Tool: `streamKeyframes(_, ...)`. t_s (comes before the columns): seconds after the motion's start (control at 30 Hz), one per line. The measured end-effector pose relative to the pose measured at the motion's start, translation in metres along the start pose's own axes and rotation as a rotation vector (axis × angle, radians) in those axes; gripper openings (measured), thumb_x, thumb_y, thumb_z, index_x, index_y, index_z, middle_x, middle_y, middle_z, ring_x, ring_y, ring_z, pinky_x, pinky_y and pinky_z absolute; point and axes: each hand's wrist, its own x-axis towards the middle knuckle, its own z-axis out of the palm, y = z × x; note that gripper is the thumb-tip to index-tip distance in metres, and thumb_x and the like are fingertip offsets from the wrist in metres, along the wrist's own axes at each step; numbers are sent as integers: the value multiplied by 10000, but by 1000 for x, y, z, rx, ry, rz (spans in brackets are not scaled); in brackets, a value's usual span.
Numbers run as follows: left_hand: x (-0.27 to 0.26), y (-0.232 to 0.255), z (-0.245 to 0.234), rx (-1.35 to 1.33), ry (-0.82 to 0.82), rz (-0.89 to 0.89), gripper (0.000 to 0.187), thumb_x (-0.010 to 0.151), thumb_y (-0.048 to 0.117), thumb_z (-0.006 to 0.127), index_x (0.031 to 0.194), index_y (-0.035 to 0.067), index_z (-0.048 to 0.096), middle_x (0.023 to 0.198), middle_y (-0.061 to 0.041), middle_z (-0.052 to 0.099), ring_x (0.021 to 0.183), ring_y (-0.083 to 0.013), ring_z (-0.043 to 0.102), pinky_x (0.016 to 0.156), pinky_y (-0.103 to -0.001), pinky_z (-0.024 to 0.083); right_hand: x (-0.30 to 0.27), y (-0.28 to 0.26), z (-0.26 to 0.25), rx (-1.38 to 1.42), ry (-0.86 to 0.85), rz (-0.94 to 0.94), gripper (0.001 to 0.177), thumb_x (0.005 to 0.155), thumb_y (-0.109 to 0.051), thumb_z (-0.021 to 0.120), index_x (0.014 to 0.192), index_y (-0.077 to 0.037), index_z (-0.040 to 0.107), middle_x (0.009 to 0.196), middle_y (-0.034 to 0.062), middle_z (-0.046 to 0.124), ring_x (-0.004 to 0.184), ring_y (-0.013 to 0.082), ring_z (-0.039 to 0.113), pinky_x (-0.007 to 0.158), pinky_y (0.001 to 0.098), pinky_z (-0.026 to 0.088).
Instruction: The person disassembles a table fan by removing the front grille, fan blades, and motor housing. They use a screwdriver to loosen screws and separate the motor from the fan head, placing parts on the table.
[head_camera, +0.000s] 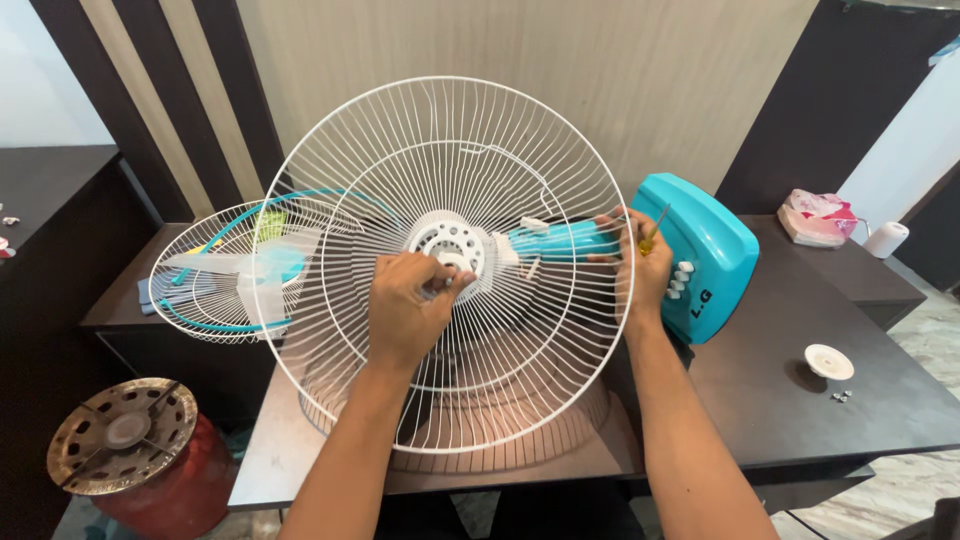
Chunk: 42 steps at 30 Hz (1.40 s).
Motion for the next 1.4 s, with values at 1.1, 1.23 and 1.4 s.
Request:
streamKeyframes(1.1,11,31,-33,232,-213,31,559,709,373,899,1102,38,686,981,-110,737,937,-285,673,859,-447,505,-8,-14,-1,-44,103,-29,293,1120,-234,527,1177,26,649,965,99,707,862,112,689,588,235,564)
streamKeyframes(1.23,8,28,-34,161,-141,78,539,737,393,882,1091,41,678,1023,-111,750,977,-279,694,882,-438,529,-17,-30,-7,-37,199,-98,254,1135,-210,516,1153,7,646,881,44,642,631,59,524,506,196,418)
streamKeyframes(1.4,4,26,-35,105,-156,101,499,812,400,866,1106,47,670,1047,-122,743,1005,-277,717,887,-415,570,-33,-53,-1,-8,170,-134,207,1117,-186,515,1107,-19,636,779,27,603,544,43,445,453,192,307)
